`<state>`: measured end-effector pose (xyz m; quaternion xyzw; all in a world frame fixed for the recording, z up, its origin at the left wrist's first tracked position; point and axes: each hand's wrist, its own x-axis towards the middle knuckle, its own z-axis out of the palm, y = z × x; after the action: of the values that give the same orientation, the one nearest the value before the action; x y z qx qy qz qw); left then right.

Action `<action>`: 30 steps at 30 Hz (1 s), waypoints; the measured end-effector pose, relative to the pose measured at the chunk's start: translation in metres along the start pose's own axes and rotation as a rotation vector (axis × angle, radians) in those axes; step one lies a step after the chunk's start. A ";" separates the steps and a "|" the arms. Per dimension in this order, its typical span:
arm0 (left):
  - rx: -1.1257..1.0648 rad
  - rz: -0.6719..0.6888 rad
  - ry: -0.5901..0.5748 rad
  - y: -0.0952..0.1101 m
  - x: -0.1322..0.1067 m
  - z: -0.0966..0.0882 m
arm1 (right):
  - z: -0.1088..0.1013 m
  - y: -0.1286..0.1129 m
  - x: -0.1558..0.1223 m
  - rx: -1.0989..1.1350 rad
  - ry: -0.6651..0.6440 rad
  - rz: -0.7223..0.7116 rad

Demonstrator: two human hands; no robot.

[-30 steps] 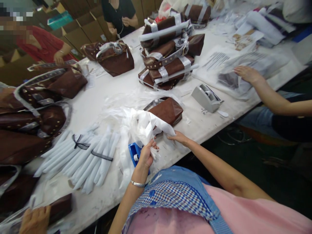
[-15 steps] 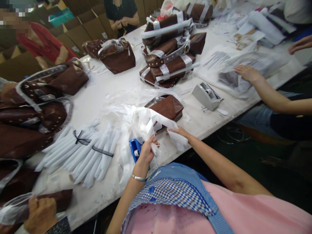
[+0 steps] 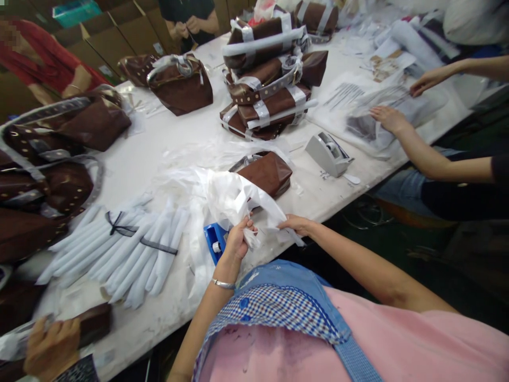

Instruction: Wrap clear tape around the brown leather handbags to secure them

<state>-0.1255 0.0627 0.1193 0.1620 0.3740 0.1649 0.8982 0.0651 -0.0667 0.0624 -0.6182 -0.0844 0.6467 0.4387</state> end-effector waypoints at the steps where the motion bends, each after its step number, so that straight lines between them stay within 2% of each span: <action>1: 0.001 0.000 0.005 0.000 0.000 0.001 | 0.000 0.000 -0.001 -0.004 0.004 0.020; 9: 0.047 -0.004 0.030 -0.006 -0.003 0.007 | 0.000 0.004 -0.020 0.146 -0.026 0.052; 17: 0.221 0.049 0.085 -0.033 0.006 0.006 | 0.018 0.005 -0.035 0.286 -0.042 0.062; 23: 0.428 0.011 -0.021 -0.037 0.007 0.005 | 0.034 0.001 -0.040 0.319 -0.013 0.000; 30: 0.565 -0.018 -0.069 -0.031 0.006 0.004 | 0.041 -0.002 -0.046 0.204 0.067 -0.109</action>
<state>-0.1134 0.0366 0.1051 0.4079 0.3756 0.0404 0.8312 0.0233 -0.0785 0.1061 -0.5862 -0.0370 0.6059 0.5366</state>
